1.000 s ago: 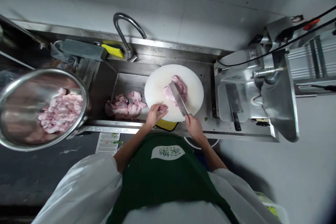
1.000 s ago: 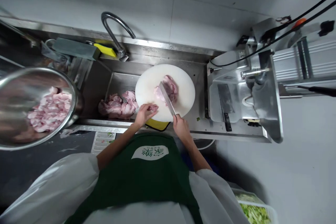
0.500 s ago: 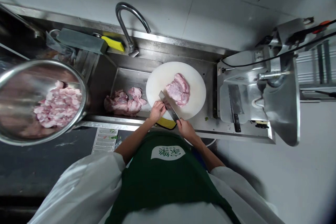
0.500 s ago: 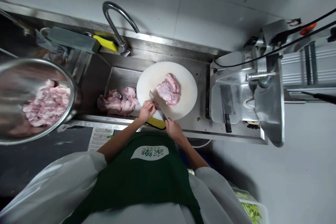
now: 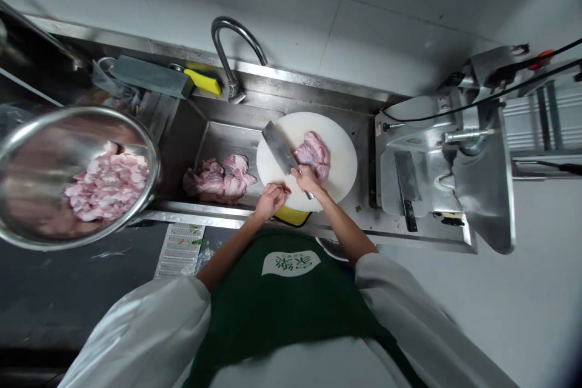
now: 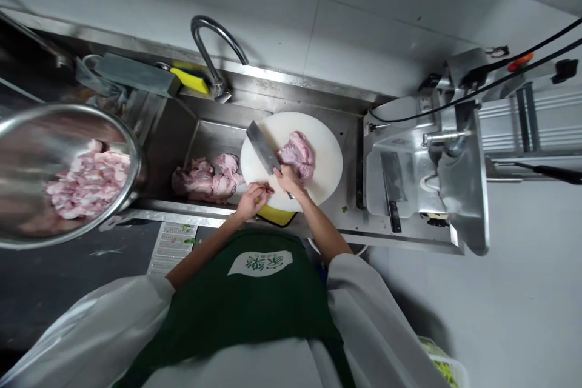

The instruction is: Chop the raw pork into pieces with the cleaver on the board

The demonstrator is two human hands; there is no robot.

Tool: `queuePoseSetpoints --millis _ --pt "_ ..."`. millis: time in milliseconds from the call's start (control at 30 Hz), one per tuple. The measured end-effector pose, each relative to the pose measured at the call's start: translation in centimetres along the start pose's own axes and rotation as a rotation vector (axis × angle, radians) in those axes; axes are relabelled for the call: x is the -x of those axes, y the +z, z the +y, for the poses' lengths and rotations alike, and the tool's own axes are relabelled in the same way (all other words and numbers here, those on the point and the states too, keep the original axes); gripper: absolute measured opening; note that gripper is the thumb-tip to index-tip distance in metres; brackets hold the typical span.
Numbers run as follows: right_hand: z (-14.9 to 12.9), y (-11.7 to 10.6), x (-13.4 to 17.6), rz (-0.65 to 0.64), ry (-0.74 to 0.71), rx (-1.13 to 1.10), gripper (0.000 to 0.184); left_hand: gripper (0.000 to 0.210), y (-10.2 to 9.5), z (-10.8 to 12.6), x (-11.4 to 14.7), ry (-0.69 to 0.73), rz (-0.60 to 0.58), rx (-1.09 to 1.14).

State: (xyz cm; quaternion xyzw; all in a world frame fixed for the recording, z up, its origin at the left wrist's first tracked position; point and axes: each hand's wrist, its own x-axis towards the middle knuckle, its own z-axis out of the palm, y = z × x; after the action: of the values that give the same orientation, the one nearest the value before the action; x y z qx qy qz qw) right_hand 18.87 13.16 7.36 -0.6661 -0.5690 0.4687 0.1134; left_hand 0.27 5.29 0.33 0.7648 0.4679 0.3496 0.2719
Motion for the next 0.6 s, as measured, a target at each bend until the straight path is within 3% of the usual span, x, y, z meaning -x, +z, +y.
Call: queuePoseSetpoints --millis 100,200,267,400,500,600 --pt "0.6 -1.3 0.9 0.073 0.018 -0.324 0.036 0.028 0.0 -0.1 -0.5 -0.079 0.007 -0.035" --pt "1.1 -2.9 2.9 0.159 0.047 -0.582 0.047 0.064 0.6 0.1 -3.1 -0.15 -0.055 -0.162" --pt "1.8 -3.9 4.8 0.201 0.043 -0.683 0.052 0.07 1.2 0.2 -5.2 -0.167 -0.091 -0.266" --pt "4.5 -4.9 8.7 0.301 0.064 -0.75 0.057 0.042 2.1 -0.4 -7.5 -0.077 -0.159 -0.345" --pt "7.0 -4.6 11.3 0.382 0.109 -0.738 0.058 0.024 2.7 -1.0 -7.2 0.038 -0.251 -0.311" --pt "8.8 -4.1 13.0 0.438 0.189 -0.729 0.058 0.017 3.1 -1.0 -6.7 0.032 -0.311 -0.264"
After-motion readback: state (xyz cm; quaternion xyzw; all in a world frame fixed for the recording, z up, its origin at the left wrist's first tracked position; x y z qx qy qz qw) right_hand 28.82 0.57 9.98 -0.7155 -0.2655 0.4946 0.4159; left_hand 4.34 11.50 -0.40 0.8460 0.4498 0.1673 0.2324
